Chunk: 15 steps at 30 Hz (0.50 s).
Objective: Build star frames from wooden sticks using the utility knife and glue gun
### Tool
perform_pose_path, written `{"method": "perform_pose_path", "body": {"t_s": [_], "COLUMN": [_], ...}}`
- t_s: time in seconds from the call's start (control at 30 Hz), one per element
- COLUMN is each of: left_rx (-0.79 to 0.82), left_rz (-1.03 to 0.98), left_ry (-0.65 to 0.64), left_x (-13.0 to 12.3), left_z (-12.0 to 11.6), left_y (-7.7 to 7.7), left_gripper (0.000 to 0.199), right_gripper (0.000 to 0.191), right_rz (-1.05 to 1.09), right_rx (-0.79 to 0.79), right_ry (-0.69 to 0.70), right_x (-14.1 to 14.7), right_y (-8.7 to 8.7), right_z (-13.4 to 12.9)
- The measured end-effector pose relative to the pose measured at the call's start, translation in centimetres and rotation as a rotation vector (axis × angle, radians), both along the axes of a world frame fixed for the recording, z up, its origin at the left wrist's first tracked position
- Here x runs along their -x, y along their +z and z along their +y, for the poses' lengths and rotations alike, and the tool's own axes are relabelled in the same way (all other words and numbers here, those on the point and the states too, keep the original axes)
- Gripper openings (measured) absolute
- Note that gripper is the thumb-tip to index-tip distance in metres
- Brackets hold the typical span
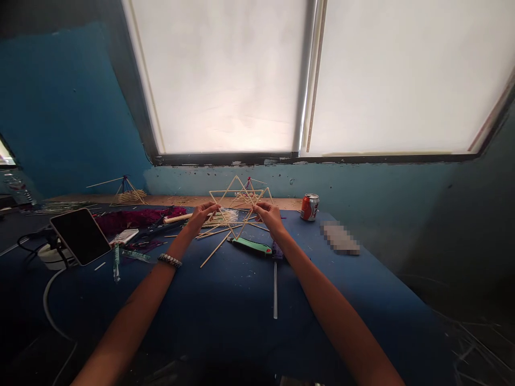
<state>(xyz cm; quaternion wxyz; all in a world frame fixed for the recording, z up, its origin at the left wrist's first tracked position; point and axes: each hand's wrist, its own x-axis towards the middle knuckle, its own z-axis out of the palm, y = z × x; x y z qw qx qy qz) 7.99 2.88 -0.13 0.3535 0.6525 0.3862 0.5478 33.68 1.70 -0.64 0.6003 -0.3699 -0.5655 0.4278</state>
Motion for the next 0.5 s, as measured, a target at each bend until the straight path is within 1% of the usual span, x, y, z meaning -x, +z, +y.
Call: {"method": "perform_pose_path", "body": {"t_s": [0.3, 0.5], "left_rx": [-0.033, -0.013], "left_rz": [0.057, 0.035], "left_ry": [0.010, 0.017], "left_x": [0.02, -0.08], "left_z": [0.07, -0.22], "left_y": [0.02, 0.15], "left_gripper": [0.037, 0.038], "right_gripper": [0.028, 0.034], "right_rz": [0.006, 0.020], "right_rx": [-0.019, -0.003], "right_ry": [0.018, 0.007], "right_x": [0.06, 0.08], "right_y": [0.10, -0.11], "right_z": [-0.09, 0.34]}}
